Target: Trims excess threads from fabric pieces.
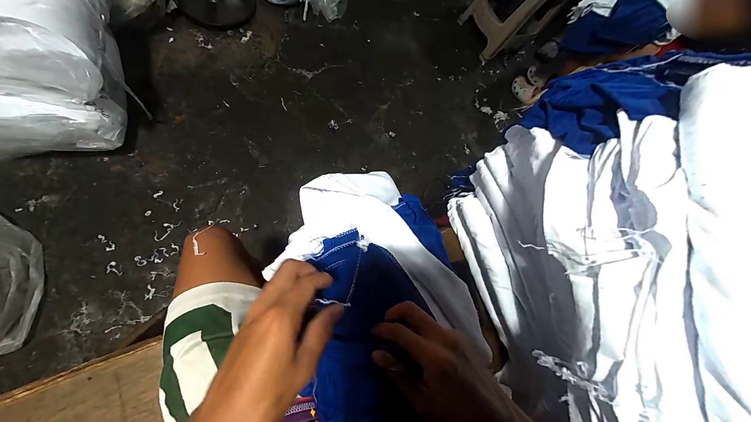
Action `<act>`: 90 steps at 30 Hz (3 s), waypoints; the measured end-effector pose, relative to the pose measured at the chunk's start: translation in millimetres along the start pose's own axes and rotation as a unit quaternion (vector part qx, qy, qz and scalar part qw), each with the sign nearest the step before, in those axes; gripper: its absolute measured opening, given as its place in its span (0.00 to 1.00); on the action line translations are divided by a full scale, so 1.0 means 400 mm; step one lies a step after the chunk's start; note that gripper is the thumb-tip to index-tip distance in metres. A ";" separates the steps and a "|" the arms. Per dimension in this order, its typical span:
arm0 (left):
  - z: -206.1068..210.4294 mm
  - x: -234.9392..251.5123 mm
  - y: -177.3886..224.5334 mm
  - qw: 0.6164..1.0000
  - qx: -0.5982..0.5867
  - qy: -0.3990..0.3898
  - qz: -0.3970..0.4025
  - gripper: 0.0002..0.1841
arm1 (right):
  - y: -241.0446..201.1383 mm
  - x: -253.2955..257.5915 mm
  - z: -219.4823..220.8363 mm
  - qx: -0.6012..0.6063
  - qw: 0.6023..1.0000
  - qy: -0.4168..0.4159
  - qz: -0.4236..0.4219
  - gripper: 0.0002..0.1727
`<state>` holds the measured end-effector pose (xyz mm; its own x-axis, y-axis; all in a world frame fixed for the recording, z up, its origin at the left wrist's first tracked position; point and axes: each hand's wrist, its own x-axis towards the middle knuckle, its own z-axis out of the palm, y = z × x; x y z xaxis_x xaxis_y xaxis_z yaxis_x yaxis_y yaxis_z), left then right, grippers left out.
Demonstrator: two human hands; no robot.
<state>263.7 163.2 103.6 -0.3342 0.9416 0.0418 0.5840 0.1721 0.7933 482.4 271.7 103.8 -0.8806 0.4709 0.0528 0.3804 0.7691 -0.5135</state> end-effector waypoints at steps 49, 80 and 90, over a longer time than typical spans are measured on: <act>-0.037 0.025 -0.115 0.987 -0.085 0.108 -0.086 0.20 | -0.049 0.106 -0.052 0.137 0.935 -0.205 0.256 0.27; -0.030 0.021 -0.112 0.998 0.053 0.034 -0.032 0.33 | -0.022 0.117 -0.045 0.152 0.939 -0.200 0.236 0.28; 0.102 0.004 -0.071 0.998 -0.059 0.009 0.016 0.15 | -0.025 0.118 0.025 0.063 0.993 -0.047 0.093 0.19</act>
<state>276.6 171.7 56.3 -0.3305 0.9405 0.0786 0.5038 0.1053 0.8574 434.5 282.0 102.9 -0.8237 0.5519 -0.1300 0.5049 0.6097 -0.6110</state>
